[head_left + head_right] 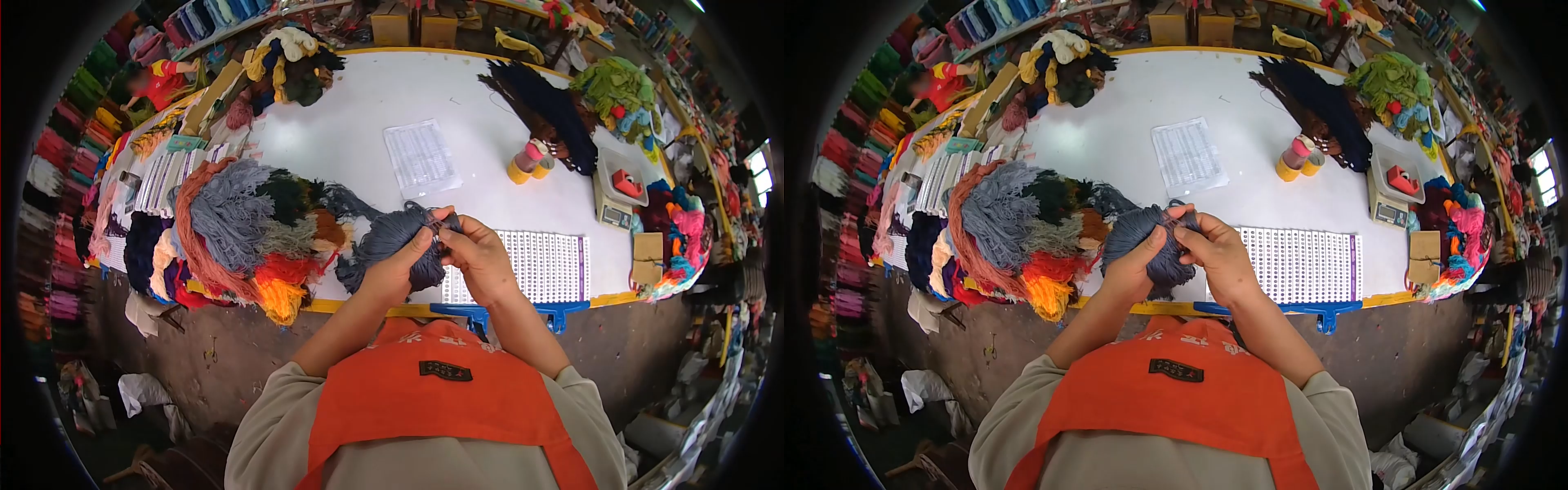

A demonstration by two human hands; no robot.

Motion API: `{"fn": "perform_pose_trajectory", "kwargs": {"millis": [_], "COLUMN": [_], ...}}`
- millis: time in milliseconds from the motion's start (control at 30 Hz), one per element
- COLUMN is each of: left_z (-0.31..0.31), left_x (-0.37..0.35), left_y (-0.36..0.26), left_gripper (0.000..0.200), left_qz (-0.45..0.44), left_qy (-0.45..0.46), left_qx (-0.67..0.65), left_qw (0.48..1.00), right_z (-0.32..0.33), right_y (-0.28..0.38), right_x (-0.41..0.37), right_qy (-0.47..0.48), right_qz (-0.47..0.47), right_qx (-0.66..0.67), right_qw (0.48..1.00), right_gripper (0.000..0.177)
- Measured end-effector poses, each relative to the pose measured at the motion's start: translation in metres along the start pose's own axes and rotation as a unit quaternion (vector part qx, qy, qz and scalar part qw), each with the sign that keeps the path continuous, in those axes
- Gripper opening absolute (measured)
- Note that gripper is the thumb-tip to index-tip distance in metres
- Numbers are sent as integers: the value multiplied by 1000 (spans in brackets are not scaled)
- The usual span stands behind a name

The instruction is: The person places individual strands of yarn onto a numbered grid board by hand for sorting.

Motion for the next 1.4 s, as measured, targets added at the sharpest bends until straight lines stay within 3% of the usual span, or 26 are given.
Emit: {"fn": "perform_pose_trajectory", "kwargs": {"millis": [233,333,400,433,500,567,633,800,1033,1100,1400], "left_z": [18,5,1,2,2,-4,-7,-1,8,10,2], "left_x": [-4,0,1,1,-1,0,1,0,-1,-3,1], "left_y": [7,0,-5,-5,-1,-1,-1,1,12,21,21], "left_gripper": [46,51,48,48,49,54,59,42,35,31,33], "left_qz": [-13,-55,-59,-60,-23,-17,-11,-30,-38,-3,8], "left_qy": [-26,37,-1,-1,9,16,20,6,-29,-25,-29], "left_qx": [-62,-65,-65,-65,-36,-28,-21,-82,-17,-44,-52], "left_qw": [998,996,996,996,999,999,1000,996,999,999,998], "right_z": [2,9,11,9,0,1,3,8,-3,1,6], "right_y": [8,1,-1,0,9,8,9,5,14,10,8], "right_x": [-1,0,-1,-1,-3,-3,-5,-8,-14,-14,-17], "right_qy": [-7,-7,-7,-6,5,19,5,8,-13,7,20], "right_qz": [22,13,8,8,3,-2,2,-1,-8,-8,-5], "right_qx": [68,48,3,3,-118,-127,-92,-32,13,23,40], "right_qw": [997,999,1000,1000,993,992,996,999,1000,1000,999], "right_gripper": [16,13,18,18,18,18,17,16,18,19,23]}}
Point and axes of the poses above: each hand's wrist, its own x-axis towards the middle knuckle, its own z-axis out of the back of the hand, y = z × x, the point moved 9 cm from there along x, towards the middle knuckle, and after that the axes turned 15 degrees about y, right-handed, at the moved point
